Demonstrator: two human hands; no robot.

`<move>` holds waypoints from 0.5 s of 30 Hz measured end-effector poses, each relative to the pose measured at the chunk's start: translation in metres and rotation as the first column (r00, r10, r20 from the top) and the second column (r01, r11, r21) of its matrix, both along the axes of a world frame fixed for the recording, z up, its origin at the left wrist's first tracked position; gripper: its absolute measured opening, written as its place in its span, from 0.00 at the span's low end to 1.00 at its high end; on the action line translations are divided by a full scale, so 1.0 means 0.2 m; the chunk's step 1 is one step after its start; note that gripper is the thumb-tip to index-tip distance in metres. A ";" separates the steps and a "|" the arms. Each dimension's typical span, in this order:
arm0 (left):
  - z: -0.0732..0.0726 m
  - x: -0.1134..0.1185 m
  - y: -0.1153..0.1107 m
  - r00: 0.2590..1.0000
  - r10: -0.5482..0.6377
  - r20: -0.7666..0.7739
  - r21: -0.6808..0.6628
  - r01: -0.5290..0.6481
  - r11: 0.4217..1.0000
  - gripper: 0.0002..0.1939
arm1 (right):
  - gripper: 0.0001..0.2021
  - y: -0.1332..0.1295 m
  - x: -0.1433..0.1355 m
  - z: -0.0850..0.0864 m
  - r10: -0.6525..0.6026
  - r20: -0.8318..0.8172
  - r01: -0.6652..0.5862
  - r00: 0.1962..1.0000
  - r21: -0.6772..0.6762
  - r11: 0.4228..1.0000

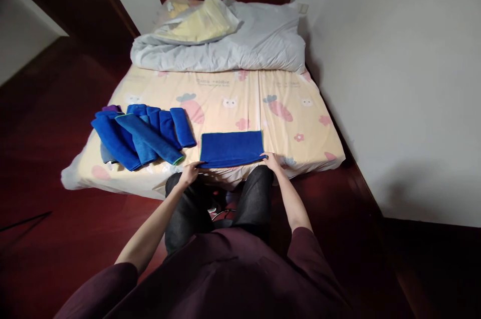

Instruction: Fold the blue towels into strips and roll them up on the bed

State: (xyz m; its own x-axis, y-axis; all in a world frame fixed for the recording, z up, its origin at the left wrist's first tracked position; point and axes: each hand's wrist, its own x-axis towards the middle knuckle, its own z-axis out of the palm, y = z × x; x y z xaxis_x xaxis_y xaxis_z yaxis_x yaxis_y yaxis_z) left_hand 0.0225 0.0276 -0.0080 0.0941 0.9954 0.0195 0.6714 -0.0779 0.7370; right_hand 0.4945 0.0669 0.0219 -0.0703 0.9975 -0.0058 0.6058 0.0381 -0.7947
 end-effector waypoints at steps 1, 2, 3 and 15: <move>0.00 0.01 0.00 0.999 0.046 0.025 -0.011 -0.045 0.999 0.27 | 0.12 0.01 -0.01 -0.01 -0.043 -0.076 0.042 0.996 -0.010 0.999; 0.00 0.01 0.01 0.995 0.083 0.046 -0.024 -0.082 0.996 0.26 | 0.10 0.02 -0.03 -0.02 -0.082 -0.138 0.080 0.987 -0.017 0.997; 0.00 0.02 0.01 0.991 0.113 0.067 -0.037 -0.111 0.993 0.25 | 0.08 0.03 -0.04 -0.03 -0.112 -0.185 0.110 0.976 -0.021 0.994; -0.03 0.00 0.09 0.946 0.277 0.169 -0.071 -0.269 0.961 0.19 | 0.20 0.05 -0.02 -0.09 -0.194 -0.313 0.190 0.930 -0.043 0.981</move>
State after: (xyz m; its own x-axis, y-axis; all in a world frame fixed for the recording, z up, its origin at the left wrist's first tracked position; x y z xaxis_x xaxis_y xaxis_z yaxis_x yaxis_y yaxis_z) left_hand 0.0223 0.0449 -0.0147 -0.1820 0.9827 -0.0354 0.5216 0.1270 0.8437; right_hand 0.4913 0.0768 0.0036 0.1226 0.9921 -0.0265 0.3195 -0.0647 -0.9454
